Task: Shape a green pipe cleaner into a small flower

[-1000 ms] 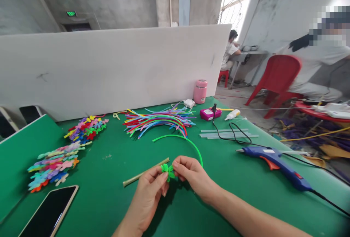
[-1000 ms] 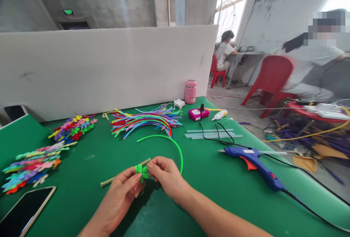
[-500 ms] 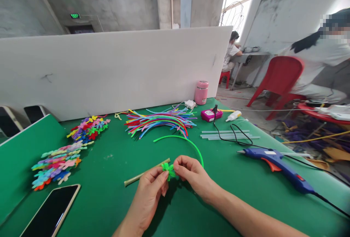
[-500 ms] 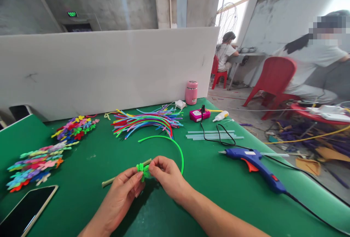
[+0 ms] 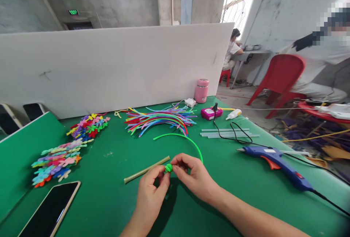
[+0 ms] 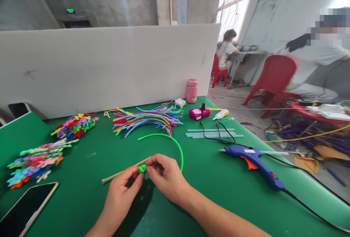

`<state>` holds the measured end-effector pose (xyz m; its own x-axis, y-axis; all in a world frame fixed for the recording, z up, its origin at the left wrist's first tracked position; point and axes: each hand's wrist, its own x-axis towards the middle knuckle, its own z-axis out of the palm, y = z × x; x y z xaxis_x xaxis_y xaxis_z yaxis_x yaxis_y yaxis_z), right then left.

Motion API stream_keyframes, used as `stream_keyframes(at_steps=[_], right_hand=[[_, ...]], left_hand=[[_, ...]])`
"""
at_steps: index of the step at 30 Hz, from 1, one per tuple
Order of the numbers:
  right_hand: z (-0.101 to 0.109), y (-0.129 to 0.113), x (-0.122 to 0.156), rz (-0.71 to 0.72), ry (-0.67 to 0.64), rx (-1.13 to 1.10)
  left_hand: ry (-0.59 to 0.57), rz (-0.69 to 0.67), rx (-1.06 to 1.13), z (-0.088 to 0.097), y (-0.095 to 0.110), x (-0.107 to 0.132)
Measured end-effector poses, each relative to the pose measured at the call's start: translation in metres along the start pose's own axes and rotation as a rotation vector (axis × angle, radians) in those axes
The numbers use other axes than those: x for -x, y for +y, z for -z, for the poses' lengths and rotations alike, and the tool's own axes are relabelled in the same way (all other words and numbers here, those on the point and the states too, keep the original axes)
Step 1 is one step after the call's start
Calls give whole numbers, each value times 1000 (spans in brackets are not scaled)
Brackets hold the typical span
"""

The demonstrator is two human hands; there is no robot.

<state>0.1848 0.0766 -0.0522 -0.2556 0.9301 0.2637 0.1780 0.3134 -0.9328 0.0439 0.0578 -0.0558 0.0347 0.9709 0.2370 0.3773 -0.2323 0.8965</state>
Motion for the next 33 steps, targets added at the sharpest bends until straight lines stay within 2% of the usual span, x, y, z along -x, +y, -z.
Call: stream_keyframes(at_steps=[3,5,8,11,14,20,25,30,33], right_hand=[[1,1,2,92,11,162],[3,3,3,159,8,247],[4,4,3,219,18,349],[4,3,3,254,39,396],[4,1,2,277,45,392],[3,-2,2,263,26,317],[5,0,2,323,42,329],[9,1,0,485,27,499],[10,1,0,509,6,575]], left_hand=[[45,-83,-53,1,2,1],[58,-84,-42,2,3,2],[21,-20,60,2,5,3],[-50,99,265,1,6,3],[-71,211,462,0,6,2],[-87,264,649,-3,5,1],[-39,221,547,0,7,0],[53,145,325,3,10,1],[87,121,279,2,11,1]])
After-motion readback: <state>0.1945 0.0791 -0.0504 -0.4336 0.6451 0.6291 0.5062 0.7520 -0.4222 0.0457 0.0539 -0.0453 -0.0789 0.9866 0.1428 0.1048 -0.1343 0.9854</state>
